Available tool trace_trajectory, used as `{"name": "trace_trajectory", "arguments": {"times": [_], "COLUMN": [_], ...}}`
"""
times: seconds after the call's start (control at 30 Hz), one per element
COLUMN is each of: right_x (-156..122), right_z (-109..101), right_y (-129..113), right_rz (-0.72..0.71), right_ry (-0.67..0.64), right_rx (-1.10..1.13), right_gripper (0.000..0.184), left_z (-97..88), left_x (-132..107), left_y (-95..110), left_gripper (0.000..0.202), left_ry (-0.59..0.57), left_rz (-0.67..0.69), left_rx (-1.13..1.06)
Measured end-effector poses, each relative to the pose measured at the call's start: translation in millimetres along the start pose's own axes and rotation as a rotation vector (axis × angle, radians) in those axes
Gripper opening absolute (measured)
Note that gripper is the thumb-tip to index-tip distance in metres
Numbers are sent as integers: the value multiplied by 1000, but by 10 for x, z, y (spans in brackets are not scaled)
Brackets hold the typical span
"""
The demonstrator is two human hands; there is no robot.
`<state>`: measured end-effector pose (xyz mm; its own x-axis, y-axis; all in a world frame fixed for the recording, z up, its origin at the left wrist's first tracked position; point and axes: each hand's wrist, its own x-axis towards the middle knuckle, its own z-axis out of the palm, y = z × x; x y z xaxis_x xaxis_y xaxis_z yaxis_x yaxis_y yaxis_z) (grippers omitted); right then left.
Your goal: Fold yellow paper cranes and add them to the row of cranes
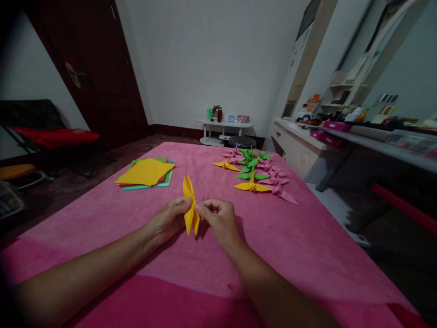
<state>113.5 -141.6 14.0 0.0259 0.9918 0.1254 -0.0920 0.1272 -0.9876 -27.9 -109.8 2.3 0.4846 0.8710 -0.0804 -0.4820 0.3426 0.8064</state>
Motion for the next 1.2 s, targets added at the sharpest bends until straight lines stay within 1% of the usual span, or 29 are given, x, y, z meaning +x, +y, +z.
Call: {"name": "trace_trajectory", "arguments": {"times": [0.17, 0.33, 0.47, 0.63, 0.77, 0.9, 1.03, 1.1, 1.2], "right_x": [2, -29, -41, -34, -31, -24, -42, -62, -88], "right_z": [-13, 13, 20, -2, -7, 7, 27, 41, 63], "right_y": [-2, -27, -42, -15, 7, -11, -54, -73, -89], "right_rz": [-32, -109, -150, -154, -156, -145, -157, -131, -85], "right_ry": [-13, 62, 111, 117, 115, 66, 7, -26, -53], "right_rx": [-57, -221, -355, -450, -464, -356, -259, -229, -196], "right_gripper": [17, 13, 12, 12, 11, 11, 14, 15, 17], "left_z": [48, 59, 62, 106, 109, 59, -1, -21, -32], "left_x": [-38, -53, -56, -62, -53, -36, -9, 4, 16], "left_y": [16, -22, -20, 45, 72, 51, 8, -3, 0], "left_gripper": [22, 23, 23, 20, 18, 18, 19, 19, 17], "left_ry": [51, 109, 144, 142, 127, 94, 55, 44, 36], "left_rz": [34, 117, 152, 197, 207, 204, 189, 191, 176], "left_rx": [64, 158, 283, 398, 434, 397, 237, 157, 106]}}
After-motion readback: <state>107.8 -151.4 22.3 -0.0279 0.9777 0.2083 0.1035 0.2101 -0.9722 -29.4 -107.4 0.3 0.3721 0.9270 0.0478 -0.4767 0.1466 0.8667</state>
